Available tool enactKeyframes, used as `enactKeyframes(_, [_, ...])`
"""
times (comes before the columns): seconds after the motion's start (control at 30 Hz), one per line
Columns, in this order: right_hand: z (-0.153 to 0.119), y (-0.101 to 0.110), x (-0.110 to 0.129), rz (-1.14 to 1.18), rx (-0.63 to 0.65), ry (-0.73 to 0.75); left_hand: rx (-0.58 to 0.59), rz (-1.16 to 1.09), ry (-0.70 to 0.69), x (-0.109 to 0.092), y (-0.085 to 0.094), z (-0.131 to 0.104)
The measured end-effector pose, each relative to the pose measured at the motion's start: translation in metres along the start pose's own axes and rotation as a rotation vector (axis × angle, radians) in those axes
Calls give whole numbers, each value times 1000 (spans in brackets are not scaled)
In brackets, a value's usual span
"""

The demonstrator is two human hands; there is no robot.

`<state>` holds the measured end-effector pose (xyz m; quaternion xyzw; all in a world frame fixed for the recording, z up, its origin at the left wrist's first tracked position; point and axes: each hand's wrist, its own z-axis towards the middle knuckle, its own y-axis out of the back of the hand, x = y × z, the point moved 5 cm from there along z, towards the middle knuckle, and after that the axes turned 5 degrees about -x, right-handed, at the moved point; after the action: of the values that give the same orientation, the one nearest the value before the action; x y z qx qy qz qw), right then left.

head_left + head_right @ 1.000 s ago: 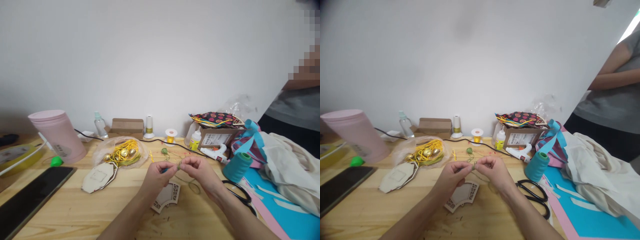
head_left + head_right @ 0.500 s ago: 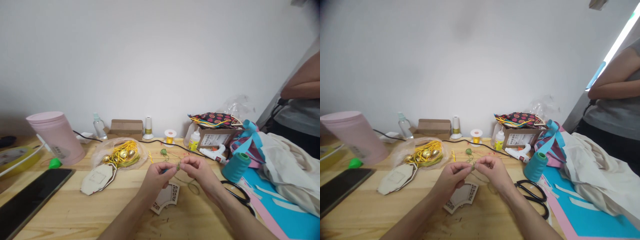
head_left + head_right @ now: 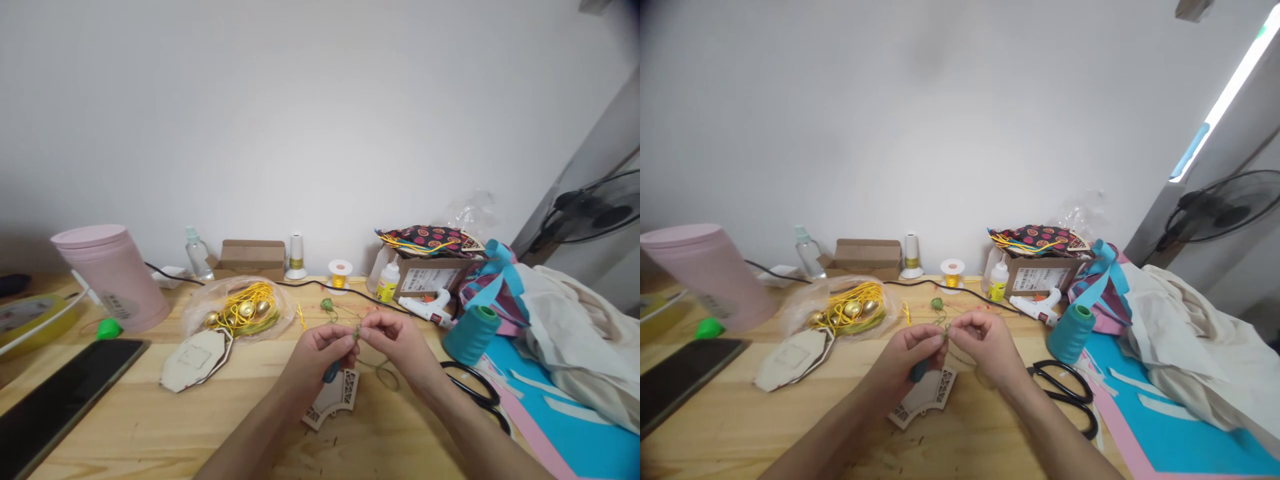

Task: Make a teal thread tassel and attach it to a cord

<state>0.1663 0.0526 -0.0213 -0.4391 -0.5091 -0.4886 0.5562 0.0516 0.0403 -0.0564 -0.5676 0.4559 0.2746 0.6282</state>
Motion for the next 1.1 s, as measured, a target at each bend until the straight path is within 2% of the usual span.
enactKeyframes(0.17, [0,0,2,0,19,6,-30,41,52,0,3,-1])
enactKeyframes(0.33, [-3,-1,6,-22,12,61,-44,86,38,-2,3,-2])
enactKeyframes(0.4, [-4,1,9,-82,-32,147,-37,84,29,-3,2,-2])
enactKeyframes(0.5, [-8,3,19,-233,-94,356,-17,51,35,-3,1,-2])
enactKeyframes(0.57, [-10,2,24,-313,-96,471,-5,33,43,-3,0,-3])
enactKeyframes(0.63, [-11,0,27,-340,-76,525,6,25,52,-2,-1,-3])
enactKeyframes(0.73, [-11,-3,27,-325,-34,512,16,14,57,-1,-2,-4])
enactKeyframes(0.97, [-6,-4,15,-134,74,289,20,-28,74,0,0,-4])
enactKeyframes(1.1, [-6,-3,13,-96,71,276,13,-42,71,0,2,-3])
